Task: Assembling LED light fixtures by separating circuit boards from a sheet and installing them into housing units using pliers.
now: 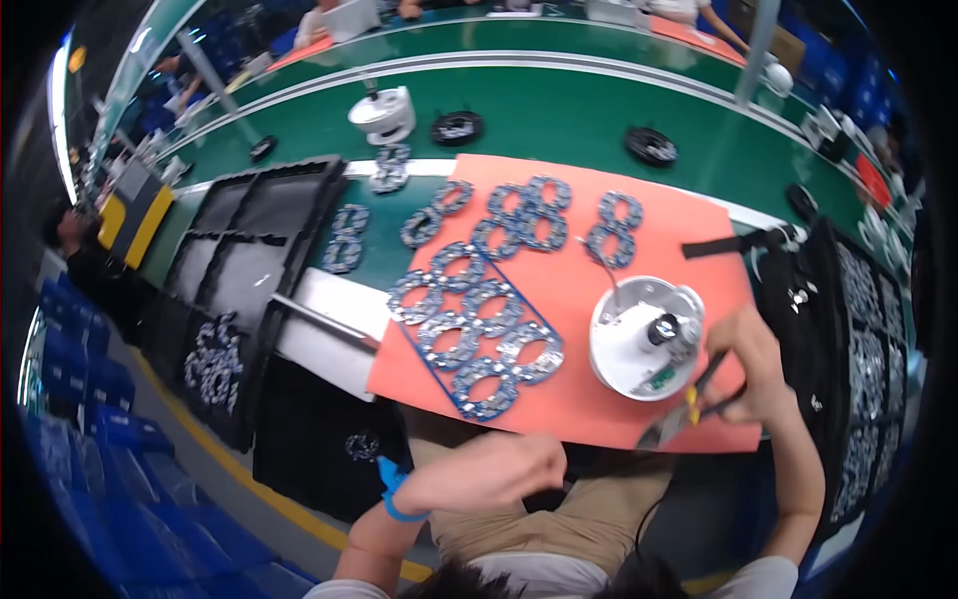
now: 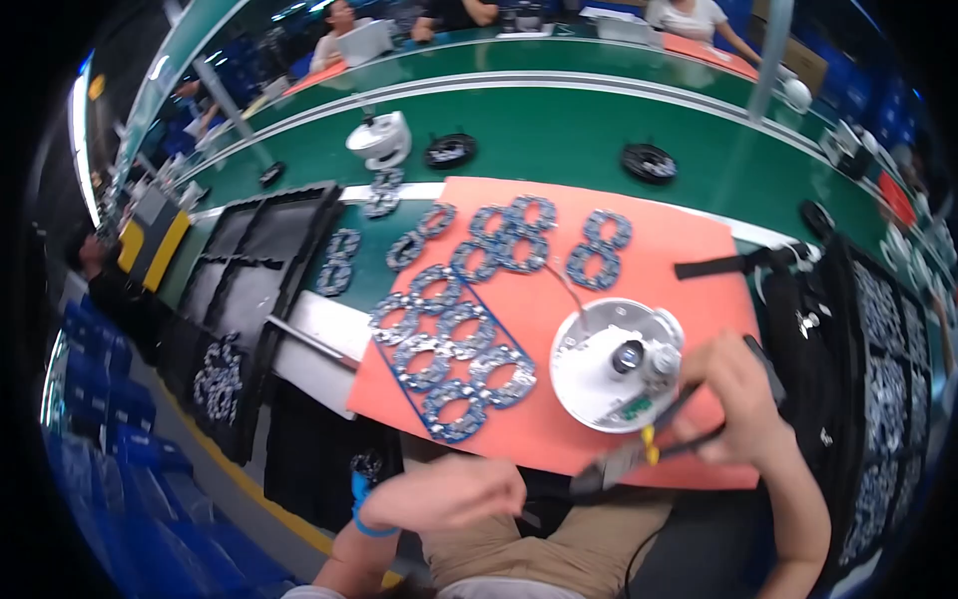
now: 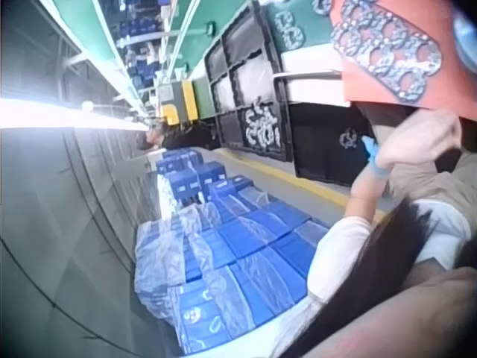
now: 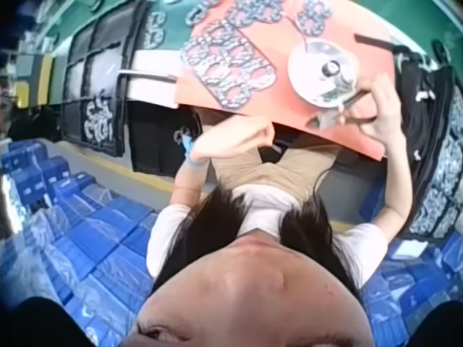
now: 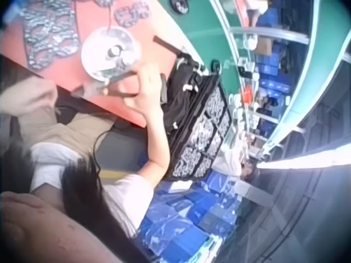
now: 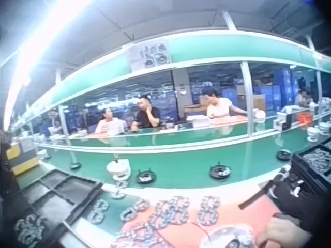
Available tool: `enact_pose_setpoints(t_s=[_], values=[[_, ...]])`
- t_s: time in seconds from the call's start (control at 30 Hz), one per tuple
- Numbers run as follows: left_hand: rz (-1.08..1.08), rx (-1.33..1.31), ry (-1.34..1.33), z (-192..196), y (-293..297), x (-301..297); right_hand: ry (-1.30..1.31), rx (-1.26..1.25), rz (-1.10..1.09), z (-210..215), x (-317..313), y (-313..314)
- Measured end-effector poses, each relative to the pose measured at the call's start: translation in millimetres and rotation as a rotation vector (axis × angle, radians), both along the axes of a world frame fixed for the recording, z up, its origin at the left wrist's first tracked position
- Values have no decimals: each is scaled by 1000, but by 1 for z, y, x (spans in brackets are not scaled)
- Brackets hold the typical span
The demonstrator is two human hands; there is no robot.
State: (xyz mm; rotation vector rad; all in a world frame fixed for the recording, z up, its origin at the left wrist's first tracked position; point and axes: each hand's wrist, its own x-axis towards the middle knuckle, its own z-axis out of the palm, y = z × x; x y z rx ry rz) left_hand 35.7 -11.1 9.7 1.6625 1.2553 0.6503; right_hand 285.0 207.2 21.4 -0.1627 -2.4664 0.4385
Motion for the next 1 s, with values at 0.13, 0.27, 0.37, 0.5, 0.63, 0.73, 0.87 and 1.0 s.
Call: enact_pose_setpoints(t_s=[0.13,0.27,0.37,0.5,0.63,0.73,0.87,1.0], values=[[92,-105,58,-81,-32,25,-97,178,56,-12,-9,-28],[538,106,434,-158,-30,40,-161,414,78,-21,-19,-35],[506,126,428,-193,-28,40,-40,453,50,-26,-24,-33],[472,14,383,-181,-25,43,-46,416,97,-29,-21,-26],[545,110,321,-153,-32,42,122,419,72,-23,-40,12],[580,185,273,-144,-31,49,133,431,-75,-8,-65,63],[401,187,8,-106,-30,56,166,534,-181,3,-128,145],[298,329,15,-83,-27,61,79,494,-330,-26,-167,220]])
